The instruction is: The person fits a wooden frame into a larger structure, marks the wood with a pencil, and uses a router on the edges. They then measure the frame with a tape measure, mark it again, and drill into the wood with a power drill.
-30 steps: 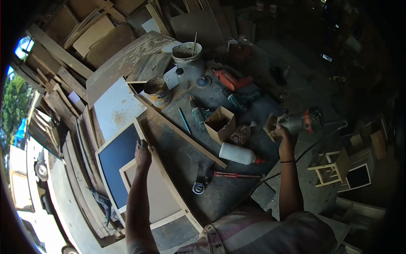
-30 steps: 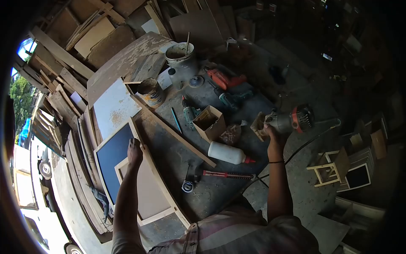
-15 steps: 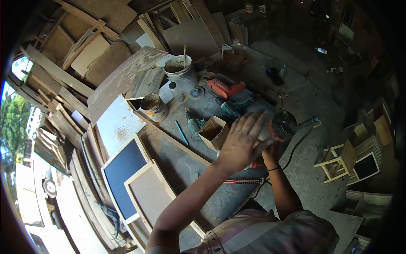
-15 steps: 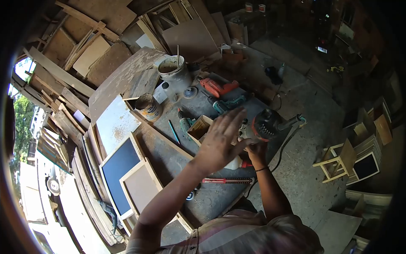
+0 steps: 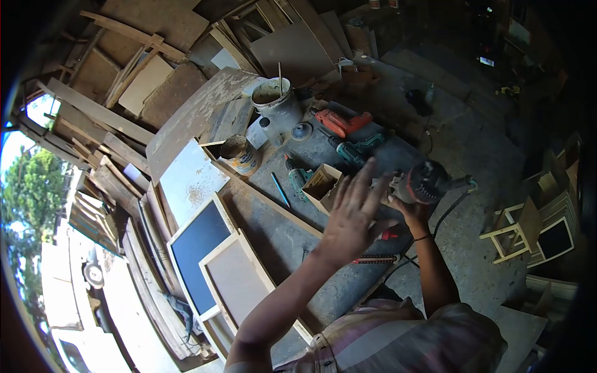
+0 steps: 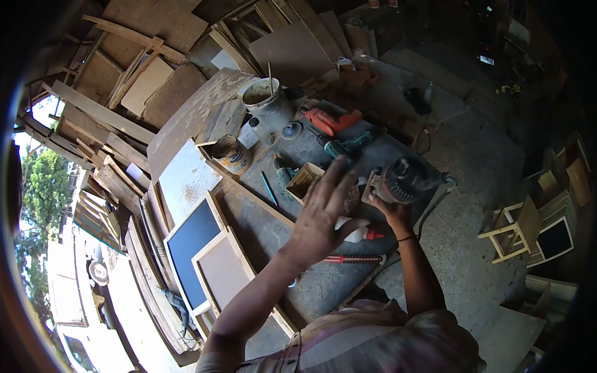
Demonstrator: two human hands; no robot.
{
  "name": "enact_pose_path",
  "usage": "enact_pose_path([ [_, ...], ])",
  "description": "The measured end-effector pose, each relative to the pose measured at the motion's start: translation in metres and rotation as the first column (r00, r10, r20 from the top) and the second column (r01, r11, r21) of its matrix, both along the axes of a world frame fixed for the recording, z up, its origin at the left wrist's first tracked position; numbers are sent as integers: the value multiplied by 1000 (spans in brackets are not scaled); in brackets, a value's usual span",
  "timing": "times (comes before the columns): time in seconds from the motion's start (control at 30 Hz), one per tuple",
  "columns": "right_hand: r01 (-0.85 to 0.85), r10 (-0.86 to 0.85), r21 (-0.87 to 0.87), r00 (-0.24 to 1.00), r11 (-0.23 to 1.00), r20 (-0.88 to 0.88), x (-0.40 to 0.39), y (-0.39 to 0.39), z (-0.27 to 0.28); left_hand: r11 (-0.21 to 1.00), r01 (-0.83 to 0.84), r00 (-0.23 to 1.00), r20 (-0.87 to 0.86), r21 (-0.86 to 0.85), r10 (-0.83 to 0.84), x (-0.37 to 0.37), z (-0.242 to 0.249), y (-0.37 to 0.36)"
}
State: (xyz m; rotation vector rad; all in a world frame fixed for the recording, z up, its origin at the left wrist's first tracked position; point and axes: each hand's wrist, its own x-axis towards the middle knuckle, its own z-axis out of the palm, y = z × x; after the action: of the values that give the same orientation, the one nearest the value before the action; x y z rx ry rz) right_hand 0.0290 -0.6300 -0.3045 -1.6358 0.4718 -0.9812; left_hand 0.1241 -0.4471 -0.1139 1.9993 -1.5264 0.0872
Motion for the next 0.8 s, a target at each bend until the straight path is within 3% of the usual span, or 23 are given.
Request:
enact_pose_path([
  [0.03,61,-58,85,998,994,-36,5,-7,5,998,-59,996,-64,27,60,8,-3,21],
  [0.07,2,5,294,1000,956,-25,9,-16,4,989,-147,981,-123,37,150,18,-9,46],
  [0.1,-6,15,295,999,955,-28,17,-21,5,971,-234,954,-180,51,239,28,-17,74],
  [0.17,118,-235,503,956,856,176,34,-29,5,884,-457,870,-156,99,467,41,-39,139],
  [0.23,75,-209,532,958,844,198,44,-49,-14,800,-567,785,-164,196,597,45,-56,209],
  [0.3,57,-250,682,950,729,188,55,-78,-43,698,-674,666,-210,240,716,33,-75,268],
  [0.37,-116,-182,843,952,525,244,69,-108,-73,619,-752,587,-196,229,786,15,-89,313],
  [0.43,-226,-164,885,935,407,314,85,-115,-79,527,-817,477,-238,235,846,-7,-100,342],
  [0.5,-226,-161,905,940,360,299,98,-126,-91,438,-876,389,-243,202,889,-27,-114,359],
  [0.57,-67,-216,968,969,242,121,106,-130,-92,367,-907,306,-275,205,911,-45,-127,369],
  [0.6,-74,-183,965,976,251,122,110,-130,-93,340,-918,276,-286,202,918,-55,-131,370],
  [0.67,212,-206,948,965,238,-164,116,-130,-101,295,-933,213,-342,208,915,-69,-139,370],
  [0.7,207,-190,945,968,252,-161,118,-140,-118,280,-938,197,-351,204,915,-75,-143,370],
  [0.77,54,-73,887,997,459,-23,126,-176,-172,260,-944,159,-409,205,899,-87,-151,371],
  [0.8,50,-63,883,998,467,-23,130,-195,-193,256,-949,171,-380,186,909,-92,-156,372],
])
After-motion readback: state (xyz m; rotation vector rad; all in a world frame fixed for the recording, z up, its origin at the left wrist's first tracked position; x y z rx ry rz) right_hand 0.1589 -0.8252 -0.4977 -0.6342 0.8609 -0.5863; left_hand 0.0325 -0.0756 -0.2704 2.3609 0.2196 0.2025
